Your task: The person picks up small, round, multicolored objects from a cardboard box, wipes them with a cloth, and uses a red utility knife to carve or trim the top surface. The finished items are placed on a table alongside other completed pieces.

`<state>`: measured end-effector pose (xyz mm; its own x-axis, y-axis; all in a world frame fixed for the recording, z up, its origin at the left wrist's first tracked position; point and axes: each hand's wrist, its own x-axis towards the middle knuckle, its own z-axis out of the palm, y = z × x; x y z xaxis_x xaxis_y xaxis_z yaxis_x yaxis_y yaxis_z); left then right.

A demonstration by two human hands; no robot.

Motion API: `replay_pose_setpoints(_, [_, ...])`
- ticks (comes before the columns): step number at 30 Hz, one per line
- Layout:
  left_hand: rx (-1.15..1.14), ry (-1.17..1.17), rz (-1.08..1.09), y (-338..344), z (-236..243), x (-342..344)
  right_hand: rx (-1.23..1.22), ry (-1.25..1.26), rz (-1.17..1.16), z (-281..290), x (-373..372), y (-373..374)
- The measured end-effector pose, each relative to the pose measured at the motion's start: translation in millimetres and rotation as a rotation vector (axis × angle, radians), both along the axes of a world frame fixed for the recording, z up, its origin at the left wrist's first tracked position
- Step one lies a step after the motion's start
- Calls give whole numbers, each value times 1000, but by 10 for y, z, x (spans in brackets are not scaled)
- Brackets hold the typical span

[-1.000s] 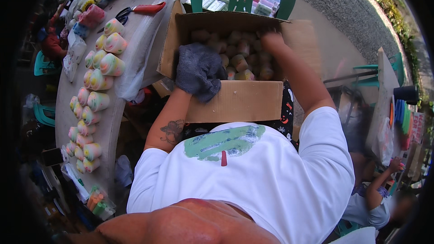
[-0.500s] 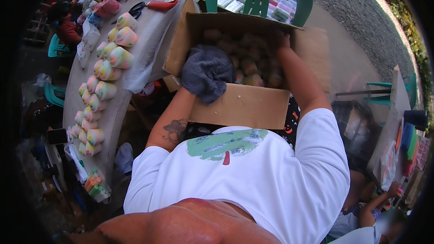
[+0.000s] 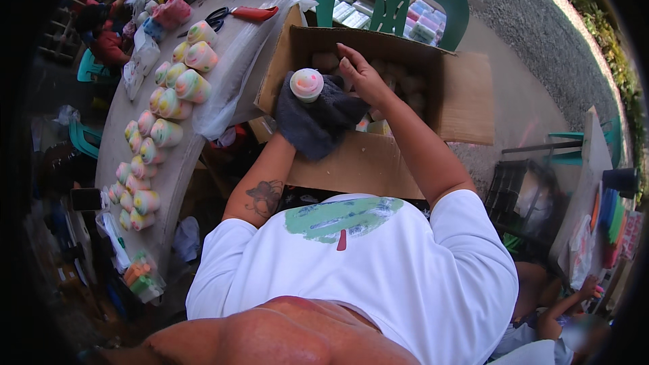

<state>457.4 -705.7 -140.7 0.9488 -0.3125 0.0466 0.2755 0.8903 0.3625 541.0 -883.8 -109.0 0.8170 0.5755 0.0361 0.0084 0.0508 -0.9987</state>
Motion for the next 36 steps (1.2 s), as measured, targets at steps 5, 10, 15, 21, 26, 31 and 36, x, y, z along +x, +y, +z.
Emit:
replay_pose_setpoints(5, [996, -348, 517, -141, 296, 32, 16, 764, 30, -461, 240, -339])
replay_pose_setpoints(10, [1056, -241, 412, 53, 171, 89, 304, 805, -82, -90, 116, -468])
replay_pose_setpoints(15, [1696, -618, 491, -203, 549, -102, 620, 500, -121, 501, -162, -128])
replay_pose_setpoints(21, [1538, -629, 519, -174, -288, 129, -258, -948, -127, 188, -496, 290])
replay_pose_setpoints(26, [1005, -264, 543, -194, -82, 91, -3, 119, -328, 3, -280, 445])
replay_pose_setpoints(31, [1394, -455, 789, -252, 271, 2, 348, 744, -238, -357, -451, 259])
replay_pose_setpoints(36, [1612, -433, 663, -257, 457, -202, 536, 754, -299, -191, -564, -78])
